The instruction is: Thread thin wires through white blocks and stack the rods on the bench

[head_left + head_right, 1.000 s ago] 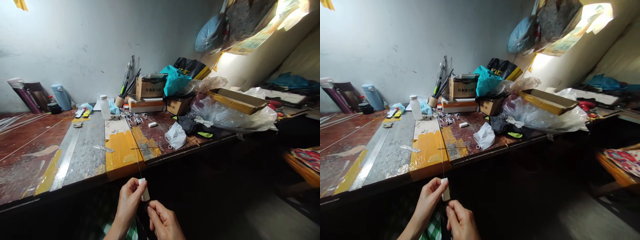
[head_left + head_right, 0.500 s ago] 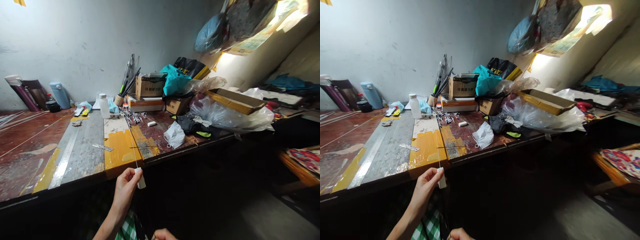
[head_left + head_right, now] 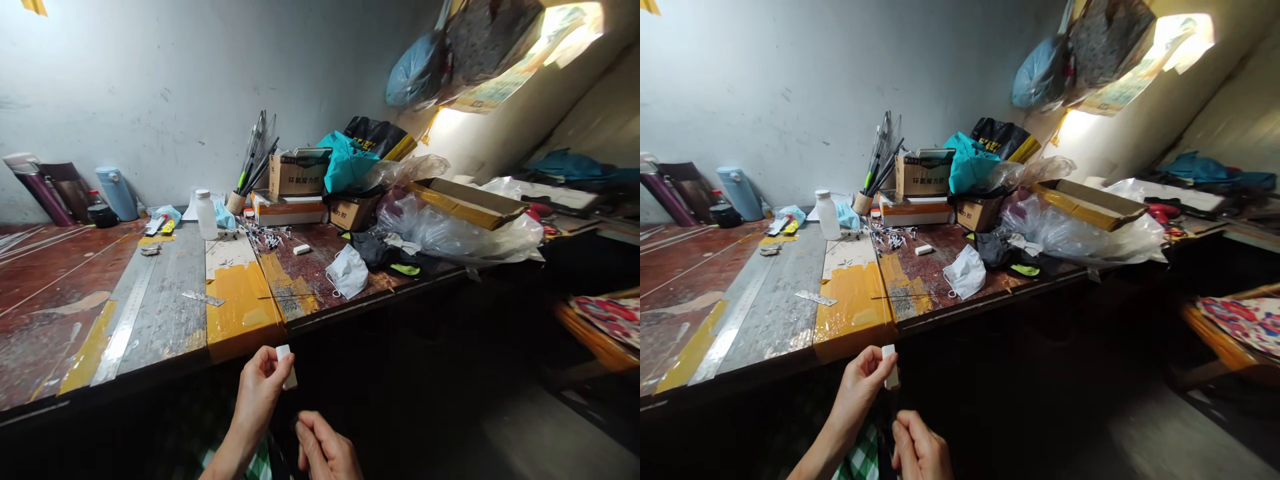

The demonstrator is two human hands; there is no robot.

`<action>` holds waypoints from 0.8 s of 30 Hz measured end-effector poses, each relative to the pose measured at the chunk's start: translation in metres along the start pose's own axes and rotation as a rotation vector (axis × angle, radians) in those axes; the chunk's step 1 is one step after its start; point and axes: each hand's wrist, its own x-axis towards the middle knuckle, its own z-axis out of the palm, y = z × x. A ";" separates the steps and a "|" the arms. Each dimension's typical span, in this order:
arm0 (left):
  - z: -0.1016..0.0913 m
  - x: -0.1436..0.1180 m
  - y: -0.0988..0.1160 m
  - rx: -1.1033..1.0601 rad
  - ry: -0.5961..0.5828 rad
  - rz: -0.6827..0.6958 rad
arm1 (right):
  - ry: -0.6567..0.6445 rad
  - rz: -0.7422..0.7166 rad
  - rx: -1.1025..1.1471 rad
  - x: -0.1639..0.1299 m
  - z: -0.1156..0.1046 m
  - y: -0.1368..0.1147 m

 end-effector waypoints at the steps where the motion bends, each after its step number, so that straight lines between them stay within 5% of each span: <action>1: -0.001 -0.001 -0.002 0.016 0.005 -0.001 | -0.022 0.001 0.012 0.005 -0.001 -0.007; 11: -0.013 0.002 -0.001 0.087 0.044 -0.016 | -0.164 0.174 0.268 0.030 0.009 -0.026; 24: -0.015 -0.005 0.001 0.079 0.038 -0.045 | -0.267 0.181 0.291 0.025 0.000 -0.035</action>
